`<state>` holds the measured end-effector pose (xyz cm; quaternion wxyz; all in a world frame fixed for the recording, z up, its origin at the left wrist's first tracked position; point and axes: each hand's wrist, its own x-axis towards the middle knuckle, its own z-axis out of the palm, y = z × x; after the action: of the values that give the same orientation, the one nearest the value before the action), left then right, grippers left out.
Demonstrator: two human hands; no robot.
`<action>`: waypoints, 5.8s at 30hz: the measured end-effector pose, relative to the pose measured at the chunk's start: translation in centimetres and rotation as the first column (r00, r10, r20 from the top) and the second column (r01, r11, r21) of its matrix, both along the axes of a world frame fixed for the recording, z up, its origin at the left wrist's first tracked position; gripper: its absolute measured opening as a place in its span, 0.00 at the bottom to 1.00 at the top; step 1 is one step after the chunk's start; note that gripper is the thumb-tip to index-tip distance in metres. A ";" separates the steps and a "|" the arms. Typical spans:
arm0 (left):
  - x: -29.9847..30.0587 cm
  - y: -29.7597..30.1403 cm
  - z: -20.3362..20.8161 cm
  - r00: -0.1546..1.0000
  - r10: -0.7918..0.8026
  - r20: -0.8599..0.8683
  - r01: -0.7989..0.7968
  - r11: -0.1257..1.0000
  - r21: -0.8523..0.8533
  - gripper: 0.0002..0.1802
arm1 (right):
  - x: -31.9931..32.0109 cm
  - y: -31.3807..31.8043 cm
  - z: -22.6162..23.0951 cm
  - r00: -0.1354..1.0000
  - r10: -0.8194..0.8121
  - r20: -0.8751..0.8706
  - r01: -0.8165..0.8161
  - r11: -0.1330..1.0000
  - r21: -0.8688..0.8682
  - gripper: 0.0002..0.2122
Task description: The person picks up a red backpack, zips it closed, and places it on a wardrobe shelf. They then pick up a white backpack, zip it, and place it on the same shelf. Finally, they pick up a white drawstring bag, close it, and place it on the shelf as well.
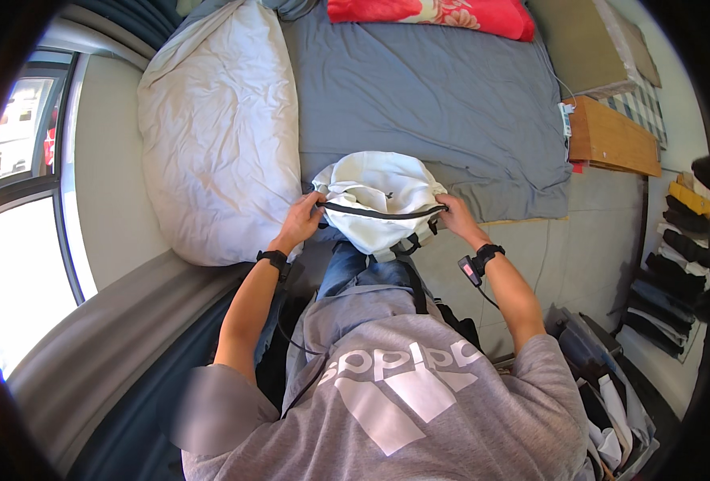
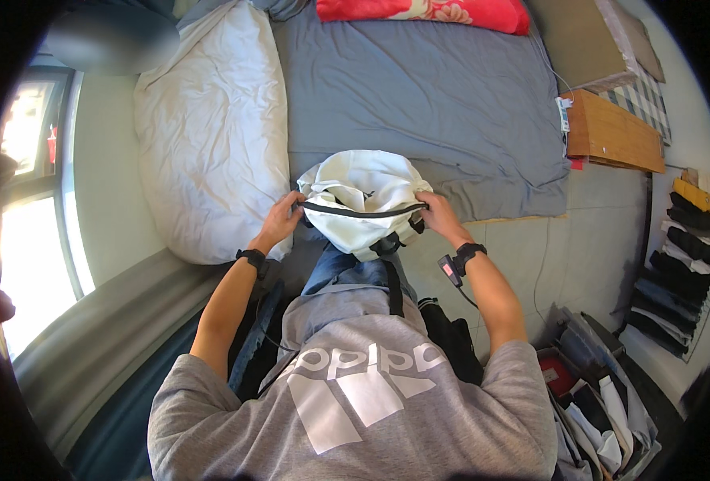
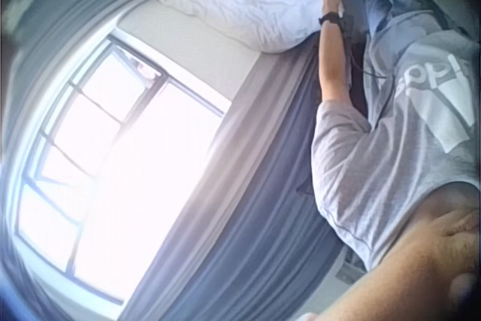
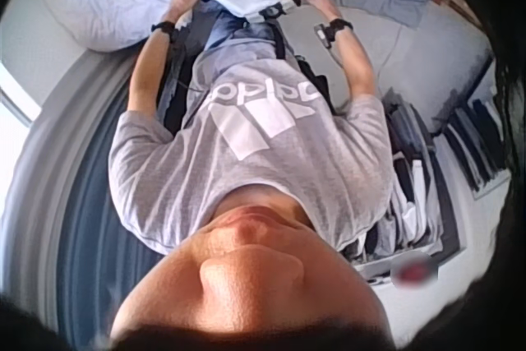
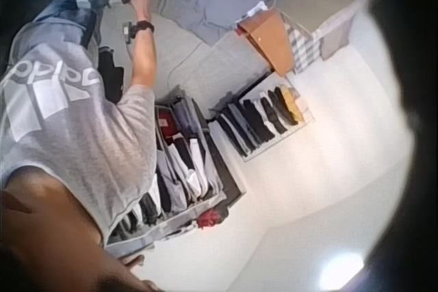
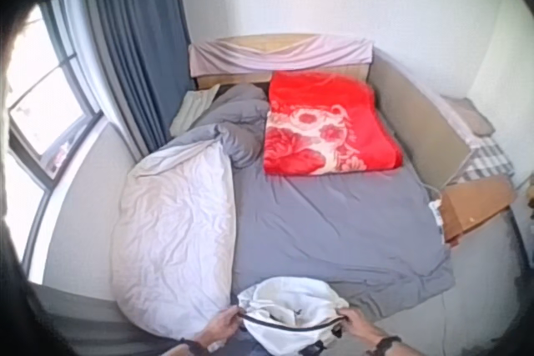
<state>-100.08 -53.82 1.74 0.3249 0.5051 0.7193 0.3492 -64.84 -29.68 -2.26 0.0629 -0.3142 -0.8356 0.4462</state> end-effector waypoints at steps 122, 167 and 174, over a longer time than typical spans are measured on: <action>147.8 19.4 23.0 -0.592 -0.474 0.653 0.658 -0.751 0.052 0.21 | 92.4 -30.5 47.0 -0.691 -0.033 -0.722 -0.147 -0.972 0.185 0.12; 140.0 -20.3 77.3 -0.972 -0.010 -0.236 -0.216 -0.359 0.908 0.36 | 69.5 -53.7 76.0 -0.459 -0.287 -0.841 -0.438 -0.750 0.495 0.32; 145.5 -21.3 80.2 -0.883 -0.245 -0.401 -0.264 -0.446 0.855 0.37 | 72.2 -58.7 79.8 -0.441 -0.299 -0.846 -0.486 -0.713 0.505 0.35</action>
<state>45.39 -75.10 81.94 -0.5389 -0.4784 0.6714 -0.1730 7.33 -88.43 77.56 -0.1888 0.7513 -0.0333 0.6315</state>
